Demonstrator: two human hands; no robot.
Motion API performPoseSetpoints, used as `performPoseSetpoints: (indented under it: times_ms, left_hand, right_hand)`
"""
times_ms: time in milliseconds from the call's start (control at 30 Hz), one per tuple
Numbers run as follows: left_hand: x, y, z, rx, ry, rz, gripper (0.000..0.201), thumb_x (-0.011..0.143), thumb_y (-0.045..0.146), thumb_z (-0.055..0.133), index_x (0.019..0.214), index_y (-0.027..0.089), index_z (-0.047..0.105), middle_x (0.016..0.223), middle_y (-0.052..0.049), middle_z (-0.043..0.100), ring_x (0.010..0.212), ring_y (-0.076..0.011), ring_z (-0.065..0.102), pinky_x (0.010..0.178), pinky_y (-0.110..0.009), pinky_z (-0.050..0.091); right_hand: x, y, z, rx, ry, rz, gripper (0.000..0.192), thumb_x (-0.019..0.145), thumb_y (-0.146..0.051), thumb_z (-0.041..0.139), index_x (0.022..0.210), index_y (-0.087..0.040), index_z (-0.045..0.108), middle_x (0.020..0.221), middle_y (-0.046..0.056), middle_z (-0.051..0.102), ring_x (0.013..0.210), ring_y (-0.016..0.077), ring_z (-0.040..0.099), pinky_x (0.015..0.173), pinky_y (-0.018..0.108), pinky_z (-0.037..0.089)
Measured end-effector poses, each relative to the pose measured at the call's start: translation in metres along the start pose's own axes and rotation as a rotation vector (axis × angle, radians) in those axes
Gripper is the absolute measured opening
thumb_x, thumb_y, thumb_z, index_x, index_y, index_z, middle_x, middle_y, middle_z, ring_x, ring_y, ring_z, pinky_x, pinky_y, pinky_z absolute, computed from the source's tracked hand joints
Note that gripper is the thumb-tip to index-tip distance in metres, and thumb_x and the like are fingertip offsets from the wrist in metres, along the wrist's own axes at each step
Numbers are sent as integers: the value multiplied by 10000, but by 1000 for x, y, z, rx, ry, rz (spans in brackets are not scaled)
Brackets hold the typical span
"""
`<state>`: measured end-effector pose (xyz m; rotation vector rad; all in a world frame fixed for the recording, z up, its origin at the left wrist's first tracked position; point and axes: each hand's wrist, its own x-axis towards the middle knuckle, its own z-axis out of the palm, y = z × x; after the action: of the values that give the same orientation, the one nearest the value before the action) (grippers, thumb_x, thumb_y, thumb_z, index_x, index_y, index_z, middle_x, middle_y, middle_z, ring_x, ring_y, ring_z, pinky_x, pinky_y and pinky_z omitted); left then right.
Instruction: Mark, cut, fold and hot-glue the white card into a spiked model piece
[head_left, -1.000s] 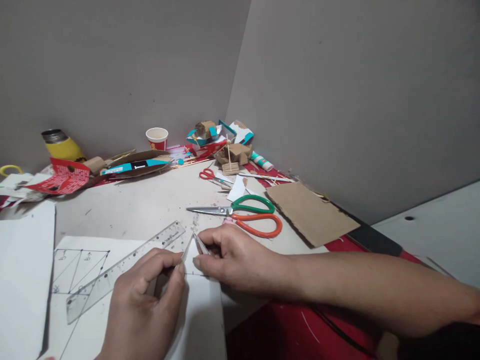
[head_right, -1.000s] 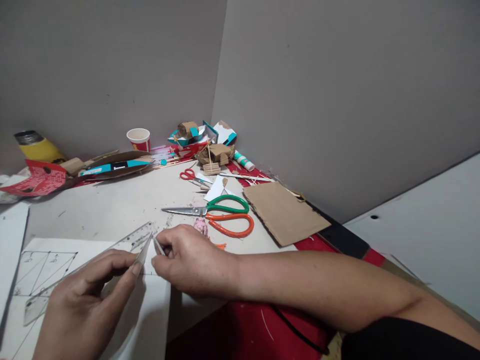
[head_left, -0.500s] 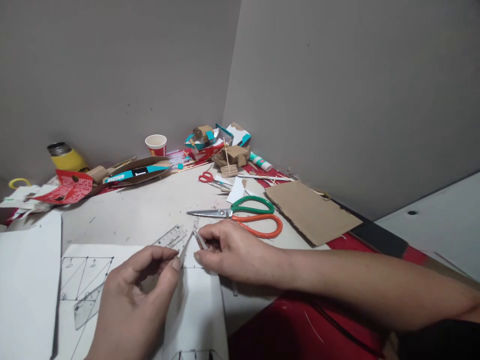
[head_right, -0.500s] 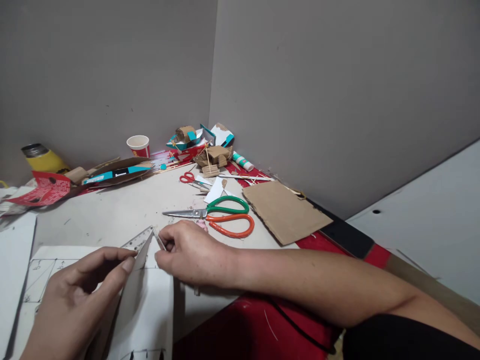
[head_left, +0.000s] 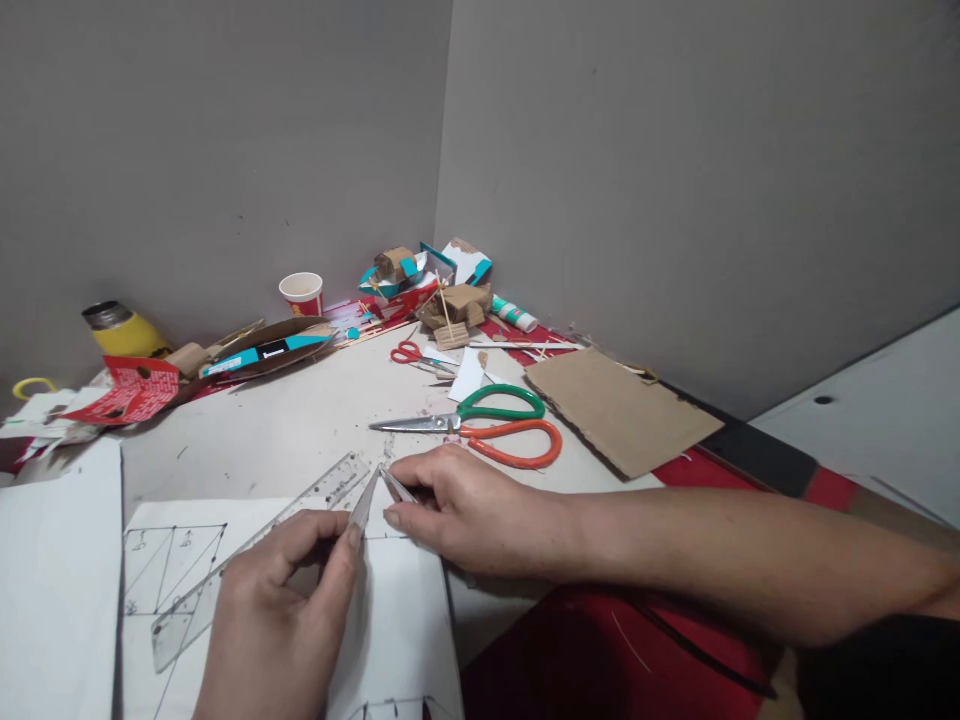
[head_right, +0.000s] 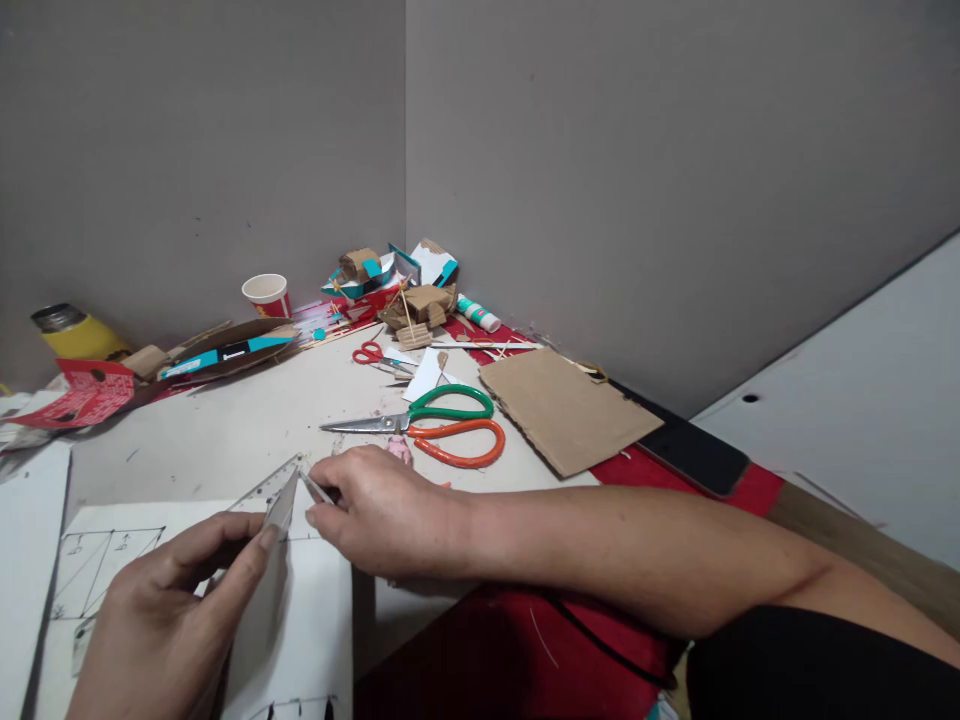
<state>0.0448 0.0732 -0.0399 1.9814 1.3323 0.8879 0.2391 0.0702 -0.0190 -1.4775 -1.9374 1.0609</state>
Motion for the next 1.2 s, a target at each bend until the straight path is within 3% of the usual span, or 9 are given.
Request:
performPoseSetpoints:
  times_ms: [467, 833, 1100, 1200]
  left_hand:
    - [-2, -3, 2, 39, -43, 80, 144, 856, 345, 615, 890, 257, 724, 717, 38, 699, 672, -161, 675, 601, -249, 524]
    - [-2, -2, 4, 10, -41, 51, 169, 857, 370, 616, 906, 249, 723, 761, 27, 735, 640, -150, 669, 582, -233, 522]
    - [-4, 2, 5, -118, 21, -75, 190, 799, 405, 665, 863, 244, 742, 719, 38, 732, 650, -165, 676, 595, -237, 527]
    - [-4, 1, 5, -103, 25, -45, 177, 777, 399, 692, 853, 250, 751, 730, 31, 742, 661, -171, 683, 594, -238, 535]
  right_hand:
    - [0, -1, -1, -33, 2, -37, 302, 834, -93, 546, 598, -181, 380, 547, -76, 330, 543, 85, 295, 534, 248, 190]
    - [0, -4, -3, -45, -3, -24, 254, 828, -112, 546, 609, -175, 434, 566, -58, 404, 546, 90, 340, 519, 249, 198]
    - [2, -2, -3, -42, 30, -21, 308, 794, -108, 556, 580, -186, 348, 541, -73, 332, 523, 78, 311, 494, 248, 191]
    - [3, -3, -4, -49, 41, -1, 305, 783, -113, 558, 573, -186, 349, 535, -75, 330, 516, 77, 306, 483, 248, 195]
